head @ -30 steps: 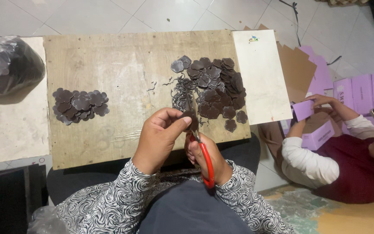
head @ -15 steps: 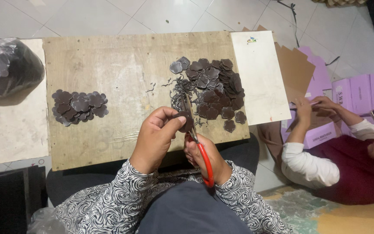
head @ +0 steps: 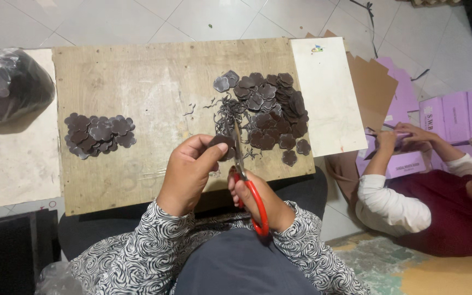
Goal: The person sits on the floor and uses red-handled scissors to cut flower-shaped pieces from dark brown material. They hold each piece in the left hand and trim the edges with the right hand, placing finished shapes on a wooden board. A second person assembles purple boxes in the background.
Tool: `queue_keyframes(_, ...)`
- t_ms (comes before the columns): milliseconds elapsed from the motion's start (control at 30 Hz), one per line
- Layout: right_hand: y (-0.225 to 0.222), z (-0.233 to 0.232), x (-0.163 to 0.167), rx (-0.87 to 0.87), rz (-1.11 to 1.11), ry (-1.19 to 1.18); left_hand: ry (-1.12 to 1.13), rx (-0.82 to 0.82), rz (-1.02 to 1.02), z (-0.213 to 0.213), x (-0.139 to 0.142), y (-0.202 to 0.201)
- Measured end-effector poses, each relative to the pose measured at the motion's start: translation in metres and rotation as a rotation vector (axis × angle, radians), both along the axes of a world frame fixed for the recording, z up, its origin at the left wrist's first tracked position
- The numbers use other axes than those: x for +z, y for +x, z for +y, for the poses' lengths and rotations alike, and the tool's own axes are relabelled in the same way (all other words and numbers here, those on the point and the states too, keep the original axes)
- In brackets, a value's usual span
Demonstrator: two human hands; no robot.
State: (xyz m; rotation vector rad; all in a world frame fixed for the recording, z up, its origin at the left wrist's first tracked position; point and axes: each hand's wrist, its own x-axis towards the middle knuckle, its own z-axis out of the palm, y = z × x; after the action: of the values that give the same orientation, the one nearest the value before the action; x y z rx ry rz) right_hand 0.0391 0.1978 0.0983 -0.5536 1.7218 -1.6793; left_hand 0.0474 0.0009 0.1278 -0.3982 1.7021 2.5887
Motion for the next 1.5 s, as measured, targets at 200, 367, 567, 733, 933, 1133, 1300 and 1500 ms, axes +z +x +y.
queue_keyframes(200,0.001,-0.001,0.007,0.029,0.021,-0.006,0.034,0.025,-0.056,-0.002,0.002,0.0)
queue_keyframes(367,0.001,-0.001,0.012,0.032,0.038,-0.003,0.007,0.032,-0.045,-0.001,0.002,0.003)
queue_keyframes(567,0.001,-0.002,0.014,0.018,0.043,0.066,-0.055,0.015,-0.051,0.0,0.001,0.003)
queue_keyframes(733,0.001,-0.001,0.015,0.024,0.012,0.05,-0.031,0.029,-0.052,0.001,0.0,0.003)
queue_keyframes(933,0.0,-0.001,0.014,0.021,0.033,0.055,-0.021,0.023,-0.05,0.0,-0.002,0.003)
queue_keyframes(1133,0.001,0.0,0.01,0.01,-0.082,-0.034,-0.023,0.021,-0.039,-0.001,0.001,0.004)
queue_keyframes(1300,0.002,0.002,0.011,0.022,-0.142,-0.074,-0.058,0.02,-0.051,-0.003,0.001,0.005)
queue_keyframes(1500,0.0,0.002,0.011,0.007,-0.131,-0.037,-0.02,0.025,-0.029,-0.004,-0.004,0.004)
